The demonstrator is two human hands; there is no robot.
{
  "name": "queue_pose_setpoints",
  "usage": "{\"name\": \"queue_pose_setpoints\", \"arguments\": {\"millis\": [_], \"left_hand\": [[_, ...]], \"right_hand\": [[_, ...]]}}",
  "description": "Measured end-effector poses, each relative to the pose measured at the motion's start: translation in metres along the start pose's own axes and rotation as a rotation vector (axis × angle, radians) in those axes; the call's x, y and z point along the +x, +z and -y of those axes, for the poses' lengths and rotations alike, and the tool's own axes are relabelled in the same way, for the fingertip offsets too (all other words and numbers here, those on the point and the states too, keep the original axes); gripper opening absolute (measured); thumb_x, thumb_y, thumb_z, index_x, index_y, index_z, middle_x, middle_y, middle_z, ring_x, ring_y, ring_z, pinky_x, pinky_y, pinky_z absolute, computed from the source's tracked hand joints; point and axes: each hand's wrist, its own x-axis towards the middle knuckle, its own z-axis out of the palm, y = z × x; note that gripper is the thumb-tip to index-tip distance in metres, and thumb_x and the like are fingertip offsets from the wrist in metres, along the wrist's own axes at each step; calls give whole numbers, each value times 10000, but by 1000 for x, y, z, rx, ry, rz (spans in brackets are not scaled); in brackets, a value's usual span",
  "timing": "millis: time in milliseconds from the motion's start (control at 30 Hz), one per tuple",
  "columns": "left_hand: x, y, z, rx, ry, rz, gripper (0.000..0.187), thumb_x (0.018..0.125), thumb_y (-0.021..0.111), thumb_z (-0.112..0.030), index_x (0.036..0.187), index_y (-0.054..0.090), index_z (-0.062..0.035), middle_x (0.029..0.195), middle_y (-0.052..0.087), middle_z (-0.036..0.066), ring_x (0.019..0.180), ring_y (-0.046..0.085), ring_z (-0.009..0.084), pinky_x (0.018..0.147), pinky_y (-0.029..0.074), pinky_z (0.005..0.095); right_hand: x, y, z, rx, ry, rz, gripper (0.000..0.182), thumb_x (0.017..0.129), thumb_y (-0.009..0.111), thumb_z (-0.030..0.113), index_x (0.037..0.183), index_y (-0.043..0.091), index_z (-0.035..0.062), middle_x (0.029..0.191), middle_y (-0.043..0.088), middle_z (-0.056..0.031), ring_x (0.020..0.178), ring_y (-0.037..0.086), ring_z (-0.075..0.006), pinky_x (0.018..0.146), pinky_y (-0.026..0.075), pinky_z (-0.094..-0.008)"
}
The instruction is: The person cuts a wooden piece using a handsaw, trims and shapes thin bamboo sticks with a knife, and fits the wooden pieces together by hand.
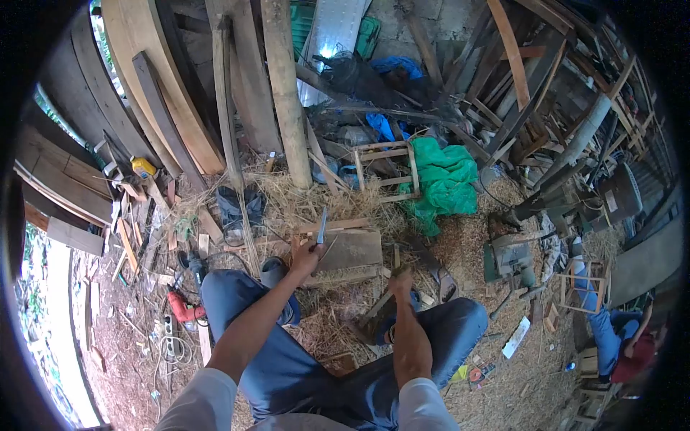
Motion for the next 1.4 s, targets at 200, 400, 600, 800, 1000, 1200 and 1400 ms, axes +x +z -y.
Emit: {"name": "queue_pose_setpoints", "arguments": {"millis": [200,400,600,800,1000,1200,1400], "left_hand": [[-1,-25,-55,-455,-143,146,305,871,646,-274,1032,645,-16,816,623,50,616,567,154,598,470,293],[54,-46,-77,-545,2,43,297,871,635,-188,1046,616,51,809,656,92,658,618,148,572,476,248],[142,-92,-20,-523,-197,-10,222,898,555,-136,997,605,56,842,641,106,713,640,160,607,544,293],[226,-92,116,102,-467,-223,277,857,621,-228,830,614,47,706,642,119,597,644,175,521,542,314],[260,-63,153,254,-562,-293,322,775,670,-336,850,651,-24,821,626,146,757,617,246,641,499,363],[255,-65,158,-73,-404,-274,311,698,700,-309,878,697,-56,827,681,162,812,652,311,723,500,397],[203,-123,33,-646,-415,-161,131,809,634,-120,857,600,-2,737,585,73,624,544,150,549,458,292]], "right_hand": [[0,-55,123,562,-318,-367,237,870,524,29,1104,531,-9,1050,616,-163,919,595,-313,805,468,-398],[-6,-45,266,401,-671,408,350,880,486,39,1229,470,7,1051,598,-244,943,592,-402,793,473,-446],[33,30,291,143,-570,407,328,904,457,130,1204,429,1,876,627,-254,806,597,-450,672,459,-523],[67,58,299,267,-527,567,324,948,406,199,1165,434,-40,826,625,-248,784,603,-441,694,454,-516],[85,73,306,248,-434,600,365,942,416,222,1190,440,-45,867,626,-256,803,603,-438,743,446,-518],[87,29,307,212,-434,561,422,925,456,287,1174,450,-55,876,620,-264,822,596,-451,747,450,-508],[60,-56,309,235,-523,447,362,906,526,311,946,556,-47,793,605,-240,756,598,-410,677,448,-465]]}}
